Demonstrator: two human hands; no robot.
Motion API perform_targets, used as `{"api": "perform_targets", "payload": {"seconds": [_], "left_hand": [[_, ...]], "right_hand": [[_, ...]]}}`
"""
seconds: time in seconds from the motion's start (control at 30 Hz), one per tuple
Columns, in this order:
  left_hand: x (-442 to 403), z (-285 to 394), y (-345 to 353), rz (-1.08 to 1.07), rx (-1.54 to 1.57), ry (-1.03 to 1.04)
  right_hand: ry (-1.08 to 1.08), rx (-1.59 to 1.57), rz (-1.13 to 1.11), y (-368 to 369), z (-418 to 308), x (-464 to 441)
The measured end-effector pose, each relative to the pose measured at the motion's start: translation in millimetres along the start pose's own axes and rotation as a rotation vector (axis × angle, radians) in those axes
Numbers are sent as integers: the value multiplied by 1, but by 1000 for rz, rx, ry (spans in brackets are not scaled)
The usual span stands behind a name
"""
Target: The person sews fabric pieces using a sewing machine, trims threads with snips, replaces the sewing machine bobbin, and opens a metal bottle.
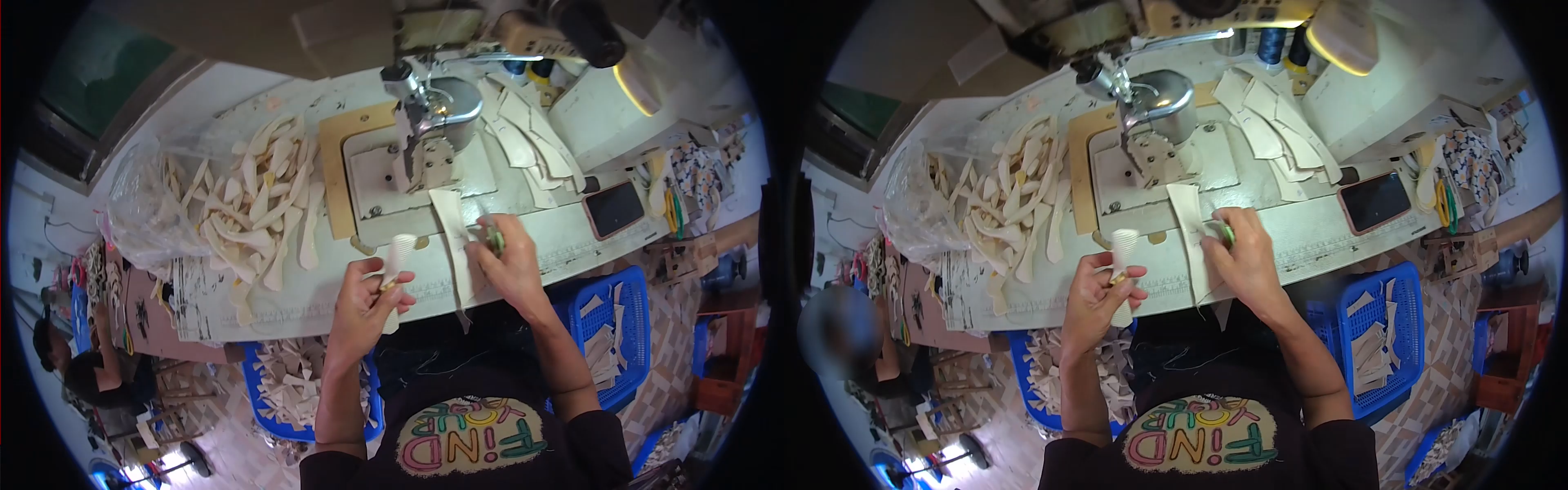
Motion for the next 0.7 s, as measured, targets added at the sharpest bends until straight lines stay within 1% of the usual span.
{"api": "perform_targets", "payload": {"seconds": [0.03,0.1,0.17,0.2,0.23,0.27,0.37,0.4,0.5,0.53,0.57,0.63,0.7], "left_hand": [[-1,1,0,-27,-27,-7],[-4,0,2,-92,-74,-20],[-6,4,10,-112,-85,-86],[-7,11,14,-132,-109,-110],[-8,14,19,-152,-132,-133],[-10,14,22,-188,-148,-70],[-16,27,20,-375,-127,-244],[-20,26,20,-403,-153,-248],[-31,27,14,-622,-83,-374],[-34,28,13,-673,-128,-385],[-35,27,13,-701,-96,-407],[-38,25,14,-757,-32,-443],[-37,24,18,-780,-27,-417]], "right_hand": [[-163,82,130,-1,-8,2],[-419,153,74,-4,-22,12],[-665,228,41,-12,-39,25],[-687,292,-80,-15,-54,26],[-713,310,-120,-9,-56,24],[-629,358,-158,-5,-55,23],[-404,428,-333,-6,-41,23],[-334,438,-398,-9,-35,22],[-109,66,-644,-19,-18,9],[99,-191,-788,-23,-10,7],[166,-311,-817,-28,-12,5],[489,-471,-903,-36,-14,1],[467,-539,-931,-39,-15,6]]}}
Point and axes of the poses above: each hand's wrist, its own x-axis away from the middle knuckle, its own y-axis out of the palm, z = x × y, the point moved 1 cm from there along -x, towards the middle knuckle, and after that the axes turned 4 degrees about -z, right-handed, at the moved point
